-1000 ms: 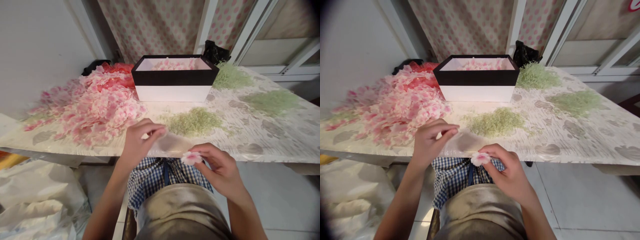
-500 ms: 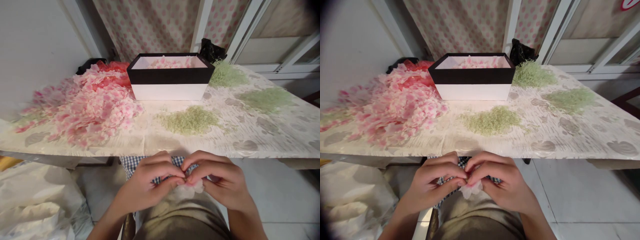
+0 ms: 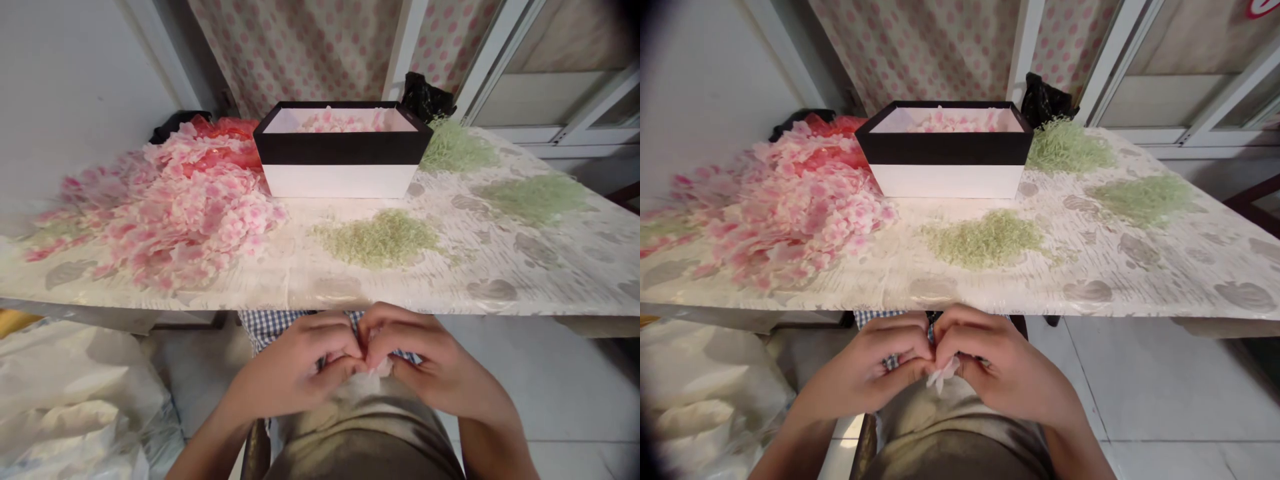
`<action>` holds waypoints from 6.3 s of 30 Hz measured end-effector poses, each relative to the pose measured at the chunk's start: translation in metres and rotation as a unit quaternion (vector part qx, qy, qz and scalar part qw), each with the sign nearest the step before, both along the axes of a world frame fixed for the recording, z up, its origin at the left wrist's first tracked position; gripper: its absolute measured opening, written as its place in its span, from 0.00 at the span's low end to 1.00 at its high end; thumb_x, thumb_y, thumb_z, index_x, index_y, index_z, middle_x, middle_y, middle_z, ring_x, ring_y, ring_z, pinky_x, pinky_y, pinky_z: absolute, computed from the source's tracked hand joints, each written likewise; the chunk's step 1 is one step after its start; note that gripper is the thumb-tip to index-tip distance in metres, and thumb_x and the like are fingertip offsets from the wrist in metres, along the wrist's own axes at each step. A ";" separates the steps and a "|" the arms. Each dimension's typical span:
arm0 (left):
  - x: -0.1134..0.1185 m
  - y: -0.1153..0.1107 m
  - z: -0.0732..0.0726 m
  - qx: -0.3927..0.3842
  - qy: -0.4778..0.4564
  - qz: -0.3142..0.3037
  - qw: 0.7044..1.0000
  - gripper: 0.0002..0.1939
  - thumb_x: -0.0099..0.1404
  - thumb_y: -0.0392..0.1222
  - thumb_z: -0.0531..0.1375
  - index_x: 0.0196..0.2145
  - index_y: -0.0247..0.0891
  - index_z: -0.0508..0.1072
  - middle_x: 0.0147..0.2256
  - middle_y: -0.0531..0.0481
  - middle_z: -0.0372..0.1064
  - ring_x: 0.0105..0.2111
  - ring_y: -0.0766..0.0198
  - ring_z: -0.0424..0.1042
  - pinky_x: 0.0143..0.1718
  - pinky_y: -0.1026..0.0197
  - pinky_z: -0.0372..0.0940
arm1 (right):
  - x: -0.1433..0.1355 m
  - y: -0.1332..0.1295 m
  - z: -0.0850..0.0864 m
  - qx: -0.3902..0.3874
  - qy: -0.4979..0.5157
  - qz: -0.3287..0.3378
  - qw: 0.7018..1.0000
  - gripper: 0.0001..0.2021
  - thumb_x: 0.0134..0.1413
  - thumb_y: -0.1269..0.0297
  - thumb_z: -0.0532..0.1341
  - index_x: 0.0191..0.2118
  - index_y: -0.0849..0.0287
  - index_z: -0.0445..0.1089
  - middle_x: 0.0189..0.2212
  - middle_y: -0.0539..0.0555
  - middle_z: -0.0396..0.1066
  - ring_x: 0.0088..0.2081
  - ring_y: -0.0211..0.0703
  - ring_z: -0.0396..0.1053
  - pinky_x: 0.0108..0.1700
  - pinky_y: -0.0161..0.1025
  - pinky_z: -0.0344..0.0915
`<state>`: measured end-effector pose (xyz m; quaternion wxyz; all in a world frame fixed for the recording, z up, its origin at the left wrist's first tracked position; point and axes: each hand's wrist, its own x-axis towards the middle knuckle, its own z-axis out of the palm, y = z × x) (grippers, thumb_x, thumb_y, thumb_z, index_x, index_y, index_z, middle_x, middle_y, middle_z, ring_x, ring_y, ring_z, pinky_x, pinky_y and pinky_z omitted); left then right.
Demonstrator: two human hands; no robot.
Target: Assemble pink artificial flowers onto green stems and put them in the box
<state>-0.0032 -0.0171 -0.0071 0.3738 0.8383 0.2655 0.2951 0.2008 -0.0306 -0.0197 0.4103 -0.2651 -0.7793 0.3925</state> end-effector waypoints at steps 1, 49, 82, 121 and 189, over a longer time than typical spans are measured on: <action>-0.001 0.001 0.000 -0.008 -0.012 0.012 1.000 0.06 0.66 0.32 0.59 0.32 0.39 0.72 0.26 0.55 0.66 0.24 0.69 0.64 0.27 0.65 0.61 | 0.000 0.001 -0.001 -0.007 0.019 -0.008 1.000 0.11 0.58 0.78 0.57 0.34 0.55 0.70 0.36 0.51 0.67 0.38 0.37 0.70 0.38 0.36 0.68; -0.104 0.113 -0.014 0.164 -0.114 0.535 0.821 0.04 0.61 0.41 0.61 0.30 0.40 0.74 0.25 0.52 0.71 0.27 0.64 0.70 0.30 0.62 0.63 | 0.036 0.057 -0.051 0.075 -0.062 -0.553 0.827 0.11 0.59 0.60 0.59 0.41 0.56 0.76 0.35 0.55 0.79 0.35 0.50 0.77 0.40 0.46 0.72; -0.035 0.090 0.004 0.067 -0.219 0.379 0.896 0.03 0.57 0.37 0.65 0.28 0.38 0.75 0.26 0.54 0.76 0.28 0.65 0.76 0.30 0.66 0.68 | 0.032 0.061 -0.043 0.238 -0.044 -0.519 0.820 0.03 0.56 0.69 0.62 0.33 0.56 0.74 0.35 0.53 0.72 0.38 0.45 0.73 0.41 0.46 0.71; 0.017 0.017 -0.002 -0.612 -0.177 -0.085 0.766 0.04 0.50 0.39 0.71 0.25 0.38 0.80 0.21 0.53 0.74 0.19 0.70 0.71 0.21 0.71 0.65 | 0.002 0.005 -0.005 0.165 0.153 -0.076 0.971 0.14 0.49 0.83 0.62 0.38 0.57 0.75 0.44 0.57 0.77 0.47 0.51 0.73 0.48 0.52 0.71; 0.000 0.016 0.010 0.019 -0.006 0.064 0.998 0.05 0.69 0.36 0.58 0.39 0.39 0.75 0.34 0.54 0.77 0.33 0.69 0.75 0.37 0.68 0.67 | 0.007 -0.009 -0.013 0.026 -0.036 -0.171 0.984 0.16 0.61 0.79 0.55 0.50 0.52 0.66 0.40 0.51 0.67 0.40 0.36 0.68 0.41 0.33 0.65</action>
